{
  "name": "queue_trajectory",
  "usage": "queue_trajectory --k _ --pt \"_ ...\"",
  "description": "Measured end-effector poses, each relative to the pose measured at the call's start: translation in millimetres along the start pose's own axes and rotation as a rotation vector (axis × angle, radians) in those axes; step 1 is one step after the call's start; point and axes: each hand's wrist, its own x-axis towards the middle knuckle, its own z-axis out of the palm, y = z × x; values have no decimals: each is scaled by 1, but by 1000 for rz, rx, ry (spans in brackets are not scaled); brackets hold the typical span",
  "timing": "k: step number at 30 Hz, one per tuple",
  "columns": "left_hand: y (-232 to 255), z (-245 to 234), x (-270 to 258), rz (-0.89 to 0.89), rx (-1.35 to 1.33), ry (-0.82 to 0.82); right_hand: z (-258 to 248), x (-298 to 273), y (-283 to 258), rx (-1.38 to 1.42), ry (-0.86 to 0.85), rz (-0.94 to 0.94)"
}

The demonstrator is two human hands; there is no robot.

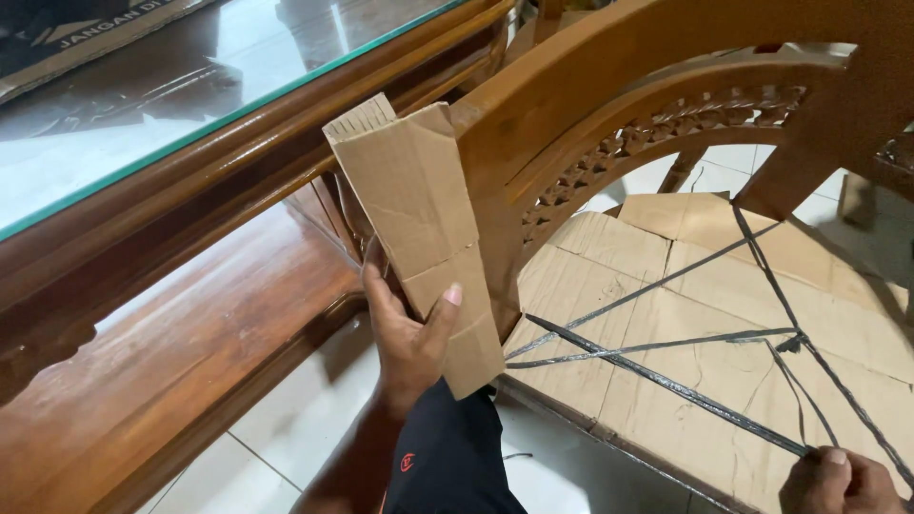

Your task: Wrapping wooden chair components with cardboard and securing them with plastic string for transport

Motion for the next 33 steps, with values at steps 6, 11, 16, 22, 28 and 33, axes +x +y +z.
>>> queue_trajectory --k 6,11,16,22,28,33 --pt "6 10 4 189 298 -61 30 -1 27 371 73 -1" --pt "-51 20 -32 90 288 19 77 8 79 533 123 -1" --pt "-30 32 -11 46 334 102 56 2 54 464 68 24" --pt "-8 35 17 -16 250 85 104 7 107 750 49 144" --pt "9 8 28 -53 585 -75 41 4 62 482 -97 84" --pt "16 5 31 37 376 -111 35 11 81 208 -196 29"
